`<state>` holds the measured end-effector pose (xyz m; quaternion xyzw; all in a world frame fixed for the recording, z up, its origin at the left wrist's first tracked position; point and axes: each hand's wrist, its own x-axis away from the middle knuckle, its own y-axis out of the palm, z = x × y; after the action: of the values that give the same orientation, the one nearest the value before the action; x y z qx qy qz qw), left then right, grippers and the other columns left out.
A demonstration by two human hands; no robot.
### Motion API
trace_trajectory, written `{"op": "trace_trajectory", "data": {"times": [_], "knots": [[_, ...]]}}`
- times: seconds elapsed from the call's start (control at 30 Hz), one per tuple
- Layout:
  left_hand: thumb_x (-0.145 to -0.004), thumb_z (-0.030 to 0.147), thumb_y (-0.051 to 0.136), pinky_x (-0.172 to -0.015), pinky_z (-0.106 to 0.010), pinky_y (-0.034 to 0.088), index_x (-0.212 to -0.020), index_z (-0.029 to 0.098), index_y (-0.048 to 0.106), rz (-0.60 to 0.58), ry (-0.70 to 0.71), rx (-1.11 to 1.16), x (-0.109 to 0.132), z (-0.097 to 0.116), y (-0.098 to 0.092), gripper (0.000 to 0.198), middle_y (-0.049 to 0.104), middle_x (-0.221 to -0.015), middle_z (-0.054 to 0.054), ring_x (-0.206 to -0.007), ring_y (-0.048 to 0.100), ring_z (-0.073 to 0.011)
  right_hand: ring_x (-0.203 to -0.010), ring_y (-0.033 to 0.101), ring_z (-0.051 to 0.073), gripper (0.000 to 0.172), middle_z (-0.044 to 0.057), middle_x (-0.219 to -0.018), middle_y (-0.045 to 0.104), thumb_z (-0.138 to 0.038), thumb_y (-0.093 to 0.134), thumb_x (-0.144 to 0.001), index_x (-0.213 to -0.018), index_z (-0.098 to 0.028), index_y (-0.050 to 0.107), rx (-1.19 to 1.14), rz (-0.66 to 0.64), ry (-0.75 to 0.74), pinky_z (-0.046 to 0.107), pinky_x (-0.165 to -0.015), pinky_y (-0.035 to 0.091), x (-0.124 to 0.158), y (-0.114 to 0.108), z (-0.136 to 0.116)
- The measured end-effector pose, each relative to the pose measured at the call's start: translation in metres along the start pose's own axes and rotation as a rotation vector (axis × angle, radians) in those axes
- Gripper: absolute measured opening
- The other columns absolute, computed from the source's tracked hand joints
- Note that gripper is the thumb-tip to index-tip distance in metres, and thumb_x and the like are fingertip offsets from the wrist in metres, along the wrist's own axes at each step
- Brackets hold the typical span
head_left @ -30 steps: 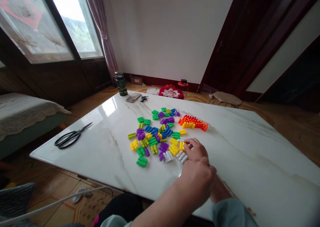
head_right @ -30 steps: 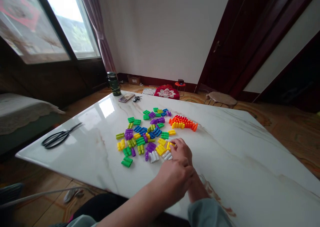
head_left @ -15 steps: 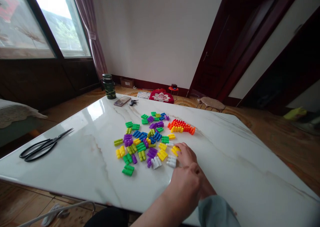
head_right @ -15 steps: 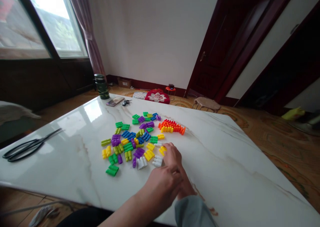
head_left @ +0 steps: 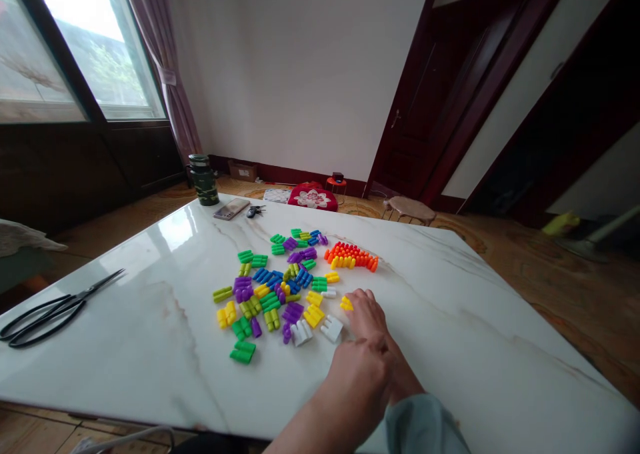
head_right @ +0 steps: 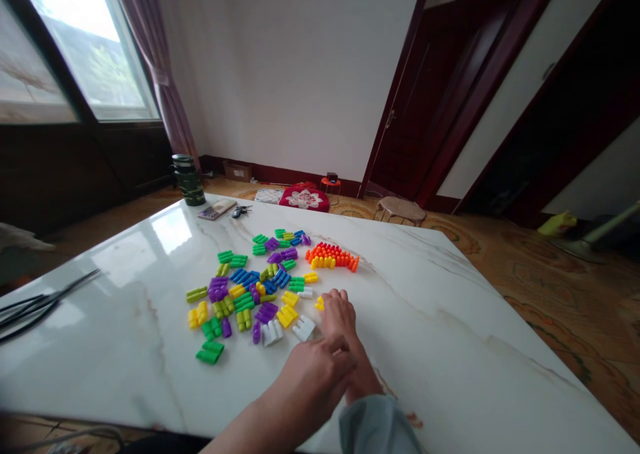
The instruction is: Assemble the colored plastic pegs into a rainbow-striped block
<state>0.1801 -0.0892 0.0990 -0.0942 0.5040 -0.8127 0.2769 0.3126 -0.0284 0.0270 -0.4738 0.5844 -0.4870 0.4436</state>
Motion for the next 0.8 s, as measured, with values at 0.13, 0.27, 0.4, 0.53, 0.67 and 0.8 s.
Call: {"op": "trace_trajectory", "data": {"times": [0.13,0.27,0.4,0.53,0.67,0.8], "knots": [[-0.084,0.021,0.05,-0.067,-0.032,0.051,-0.087,0.017,0.064,-0.002,-0.002,-0.015,0.002,-0.001,0.002,0.016,0.064,-0.09,-0.008,-0.077,0.064,-0.0218,-0.101,0.055,0.022,0.025,0.01,-0.104,0.066,-0.017,0.047,-0.085,-0.105,-0.016,0.063,-0.044,0.07,0.086,0.03,-0.088,0.04,-0.004,-0.001,0.004],[-0.083,0.021,0.052,-0.068,-0.031,0.051,-0.088,0.017,0.063,-0.001,-0.001,-0.017,0.002,-0.002,0.001,0.013,0.064,-0.092,-0.008,-0.079,0.064,-0.0216,-0.093,0.063,0.02,0.03,0.01,-0.101,0.069,-0.015,0.037,-0.088,-0.109,-0.014,0.059,-0.177,0.122,0.204,0.028,-0.081,0.044,-0.009,0.004,0.017],[-0.085,0.023,0.05,-0.07,-0.031,0.051,-0.091,0.018,0.062,-0.019,0.007,-0.02,0.002,-0.003,-0.003,0.014,0.064,-0.093,-0.007,-0.081,0.064,-0.0208,-0.095,0.063,0.02,0.03,0.011,-0.104,0.068,-0.011,0.044,-0.079,-0.102,-0.015,0.062,-0.37,0.215,0.223,0.03,-0.086,0.045,-0.012,0.013,0.033],[-0.086,0.023,0.049,-0.07,-0.031,0.051,-0.091,0.018,0.062,-0.02,-0.003,-0.024,0.002,-0.004,-0.005,0.014,0.064,-0.093,-0.007,-0.08,0.064,-0.0202,-0.078,0.065,0.019,0.024,0.007,-0.094,0.068,-0.027,0.05,-0.078,-0.099,-0.018,0.058,-0.868,0.378,0.26,0.031,-0.073,0.052,-0.014,0.016,0.034],[-0.086,0.023,0.049,-0.069,-0.031,0.05,-0.089,0.018,0.062,0.02,-0.004,-0.022,0.001,-0.007,-0.005,0.015,0.064,-0.092,-0.006,-0.079,0.064,-0.0204,-0.075,0.064,0.018,0.029,0.005,-0.087,0.067,-0.04,0.056,-0.073,-0.092,-0.018,0.055,-1.064,0.431,0.281,0.03,-0.068,0.052,-0.013,0.017,0.031],[-0.086,0.023,0.049,-0.068,-0.031,0.05,-0.089,0.018,0.063,0.034,-0.009,-0.014,0.0,-0.008,-0.006,0.015,0.065,-0.092,-0.007,-0.079,0.065,-0.0211,-0.072,0.06,0.018,0.024,0.006,-0.084,0.065,-0.04,0.056,-0.07,-0.079,-0.019,0.061,-0.628,0.416,0.218,0.032,-0.071,0.049,-0.012,0.026,0.036]]}}
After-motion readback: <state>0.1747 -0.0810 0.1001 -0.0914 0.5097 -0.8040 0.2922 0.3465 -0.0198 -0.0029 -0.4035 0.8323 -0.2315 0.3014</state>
